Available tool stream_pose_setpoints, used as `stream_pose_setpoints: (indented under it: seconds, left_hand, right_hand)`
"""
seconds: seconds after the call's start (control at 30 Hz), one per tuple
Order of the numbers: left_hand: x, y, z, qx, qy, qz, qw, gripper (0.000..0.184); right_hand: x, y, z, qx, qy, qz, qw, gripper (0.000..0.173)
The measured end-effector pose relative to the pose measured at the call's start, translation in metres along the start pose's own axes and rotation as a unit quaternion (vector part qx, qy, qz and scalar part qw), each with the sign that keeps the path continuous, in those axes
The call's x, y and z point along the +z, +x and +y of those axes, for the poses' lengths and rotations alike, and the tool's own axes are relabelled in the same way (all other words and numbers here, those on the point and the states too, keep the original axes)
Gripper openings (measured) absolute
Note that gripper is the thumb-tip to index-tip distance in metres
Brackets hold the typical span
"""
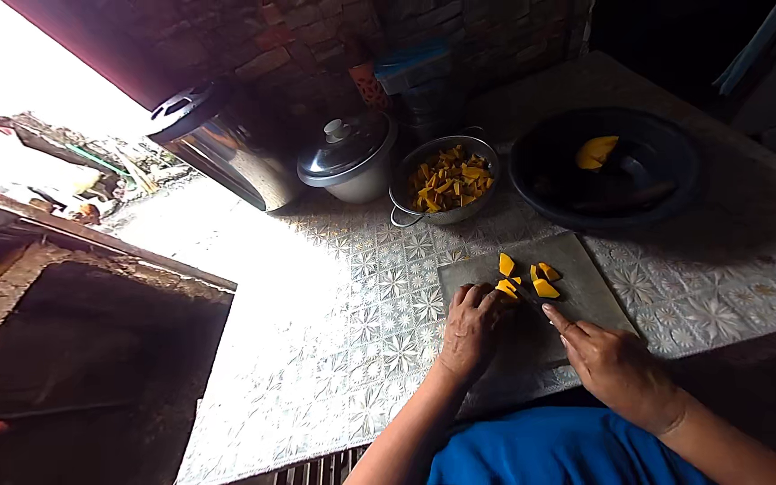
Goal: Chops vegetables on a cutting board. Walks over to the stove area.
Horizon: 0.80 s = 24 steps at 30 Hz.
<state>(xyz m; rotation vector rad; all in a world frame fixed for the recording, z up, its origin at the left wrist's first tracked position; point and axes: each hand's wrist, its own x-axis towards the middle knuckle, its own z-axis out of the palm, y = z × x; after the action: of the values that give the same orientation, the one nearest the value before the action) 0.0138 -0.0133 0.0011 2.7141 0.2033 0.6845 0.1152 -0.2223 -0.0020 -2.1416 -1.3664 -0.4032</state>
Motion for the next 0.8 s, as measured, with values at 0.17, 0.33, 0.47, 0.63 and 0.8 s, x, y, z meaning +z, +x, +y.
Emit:
stream_pose_setpoints:
  seconds: [0.17, 0.33, 0.47, 0.63, 0.8]
  left_hand:
    - [0.005, 0.019, 0.005, -0.039, -0.001, -0.08, 0.996, 0.039]
    - [0.012, 0.006, 0.006, -0.057, 0.019, -0.001, 0.998, 0.037]
    - [0.003, -0.001, 0.011, -0.088, 0.038, -0.005, 0.995, 0.036]
    - [0.007, -0.015, 0.002, -0.06, 0.004, 0.039, 0.997, 0.033]
    - [0.009, -0.016, 0.0, -0.046, -0.002, 0.034, 0.998, 0.018]
  right_hand:
    - [0.002, 0.0, 0.001, 0.019, -0.007, -0.007, 1.0, 0.045]
    - [0.002, -0.001, 0.0, -0.002, 0.006, -0.015, 1.0, 0.045]
    - [0.005, 0.001, -0.003, -0.035, 0.023, -0.024, 0.999, 0.045]
    - [0.008, 0.004, -0.004, -0.058, 0.015, -0.043, 0.997, 0.045]
    - [0.006, 0.005, -0.004, -0.075, -0.011, -0.056, 0.996, 0.048]
